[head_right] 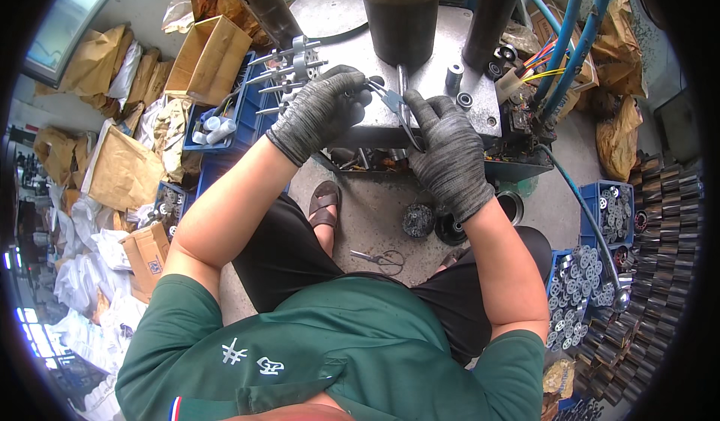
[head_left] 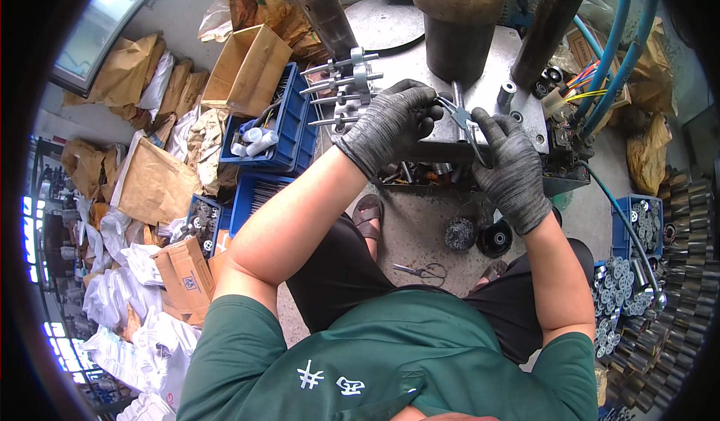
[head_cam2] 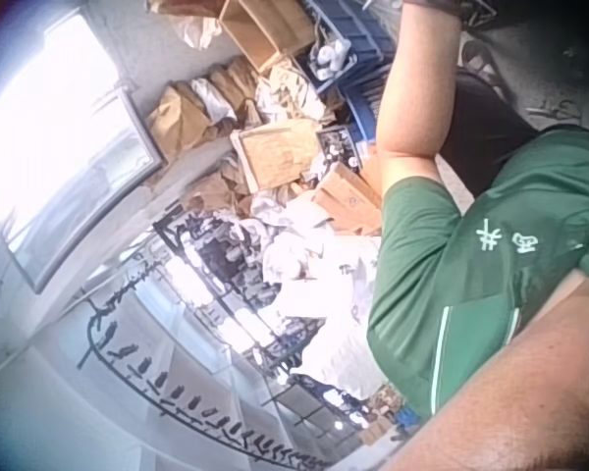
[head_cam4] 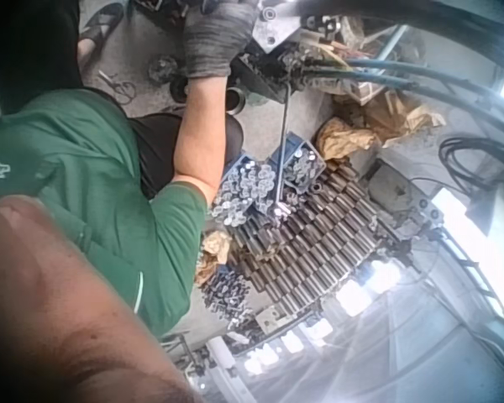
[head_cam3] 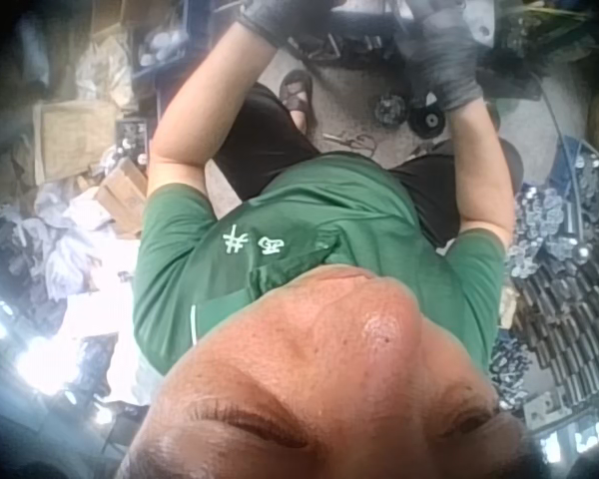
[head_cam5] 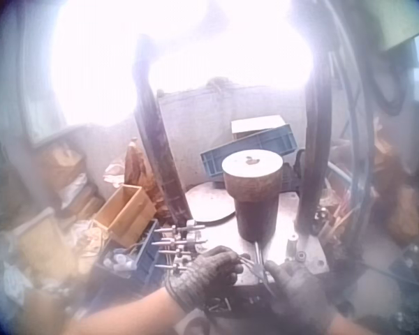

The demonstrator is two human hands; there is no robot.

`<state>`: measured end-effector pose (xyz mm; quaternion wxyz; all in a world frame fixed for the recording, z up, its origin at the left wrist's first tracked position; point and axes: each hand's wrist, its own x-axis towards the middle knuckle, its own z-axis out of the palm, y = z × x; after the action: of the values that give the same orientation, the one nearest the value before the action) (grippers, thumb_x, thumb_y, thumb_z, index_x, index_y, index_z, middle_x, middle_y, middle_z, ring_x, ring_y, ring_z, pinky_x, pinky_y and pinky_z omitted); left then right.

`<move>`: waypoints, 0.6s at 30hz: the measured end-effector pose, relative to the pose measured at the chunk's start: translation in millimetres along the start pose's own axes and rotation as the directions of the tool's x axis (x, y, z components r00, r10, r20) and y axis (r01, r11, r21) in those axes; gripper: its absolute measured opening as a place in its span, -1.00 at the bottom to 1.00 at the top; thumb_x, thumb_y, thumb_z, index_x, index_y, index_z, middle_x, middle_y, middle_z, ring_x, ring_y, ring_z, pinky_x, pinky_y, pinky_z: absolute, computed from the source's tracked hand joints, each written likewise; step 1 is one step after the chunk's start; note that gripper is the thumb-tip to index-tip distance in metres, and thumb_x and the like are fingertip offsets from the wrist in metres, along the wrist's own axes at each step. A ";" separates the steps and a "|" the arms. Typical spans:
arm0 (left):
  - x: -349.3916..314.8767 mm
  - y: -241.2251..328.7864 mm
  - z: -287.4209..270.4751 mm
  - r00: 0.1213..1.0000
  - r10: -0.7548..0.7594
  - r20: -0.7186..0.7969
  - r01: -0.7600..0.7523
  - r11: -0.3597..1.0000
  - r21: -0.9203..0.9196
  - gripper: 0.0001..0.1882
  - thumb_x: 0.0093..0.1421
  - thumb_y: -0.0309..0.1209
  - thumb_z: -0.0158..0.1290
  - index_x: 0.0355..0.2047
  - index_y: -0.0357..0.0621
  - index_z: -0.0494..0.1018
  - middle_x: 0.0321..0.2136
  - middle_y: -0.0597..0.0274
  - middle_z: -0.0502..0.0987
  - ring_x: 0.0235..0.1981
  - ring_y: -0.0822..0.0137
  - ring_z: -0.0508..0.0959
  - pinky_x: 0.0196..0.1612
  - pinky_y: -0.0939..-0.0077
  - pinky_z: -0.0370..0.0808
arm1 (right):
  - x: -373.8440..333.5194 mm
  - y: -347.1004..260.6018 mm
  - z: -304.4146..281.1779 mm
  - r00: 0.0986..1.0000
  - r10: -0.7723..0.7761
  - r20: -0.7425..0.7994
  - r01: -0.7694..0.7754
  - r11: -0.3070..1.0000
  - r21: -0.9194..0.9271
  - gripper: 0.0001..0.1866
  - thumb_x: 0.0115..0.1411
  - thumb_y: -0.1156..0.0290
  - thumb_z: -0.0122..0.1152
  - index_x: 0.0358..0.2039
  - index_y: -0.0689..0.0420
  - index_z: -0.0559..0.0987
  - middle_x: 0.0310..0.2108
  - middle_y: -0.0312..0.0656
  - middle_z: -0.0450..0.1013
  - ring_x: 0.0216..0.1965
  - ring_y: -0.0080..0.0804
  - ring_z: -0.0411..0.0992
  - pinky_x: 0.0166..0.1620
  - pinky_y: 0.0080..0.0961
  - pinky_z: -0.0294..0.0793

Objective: Assemble metal components using a press machine and hand tools.

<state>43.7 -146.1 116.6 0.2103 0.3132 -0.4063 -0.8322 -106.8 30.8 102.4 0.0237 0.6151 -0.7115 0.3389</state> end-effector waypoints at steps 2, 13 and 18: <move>0.5 -1.2 -1.3 1.000 -0.001 0.013 0.002 1.000 -0.024 -0.85 0.31 -0.43 0.17 -0.15 -0.14 0.47 -0.35 0.20 0.56 -0.42 0.43 0.56 -0.40 0.61 0.57 | 0.8 -0.3 -0.1 1.000 -0.012 -0.002 0.012 0.999 -0.035 -0.22 -0.14 0.58 0.38 0.21 0.06 0.51 -0.10 0.04 0.49 -0.12 0.08 0.52 -0.04 -0.11 0.56; 13.2 22.8 -30.8 0.984 0.168 -0.055 -0.177 0.920 -0.350 -0.71 0.29 -0.72 -0.13 0.02 -0.53 0.33 0.05 -0.31 0.51 0.09 0.01 0.59 0.21 0.36 0.61 | 7.2 0.6 47.7 0.847 0.339 0.409 -0.529 0.470 0.707 -0.36 0.19 0.46 0.25 0.31 0.24 0.40 -0.15 -0.17 0.55 -0.18 -0.49 0.49 -0.08 -0.51 0.56; 10.8 68.3 -89.7 0.872 0.454 -0.182 -0.488 0.782 -0.388 -0.77 0.36 -0.70 -0.21 -0.02 -0.41 0.34 -0.08 -0.27 0.55 -0.02 -0.10 0.65 0.01 0.23 0.74 | 32.3 -23.5 71.3 0.813 0.293 0.503 -0.582 0.410 0.702 -0.35 0.20 0.46 0.24 0.32 0.26 0.39 -0.11 -0.13 0.55 -0.13 -0.47 0.51 -0.05 -0.54 0.55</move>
<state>104.6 -241.2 125.5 0.4898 0.1810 -0.2736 -0.8077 -66.4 -33.8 72.7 -0.4704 0.3823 -0.5935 0.5295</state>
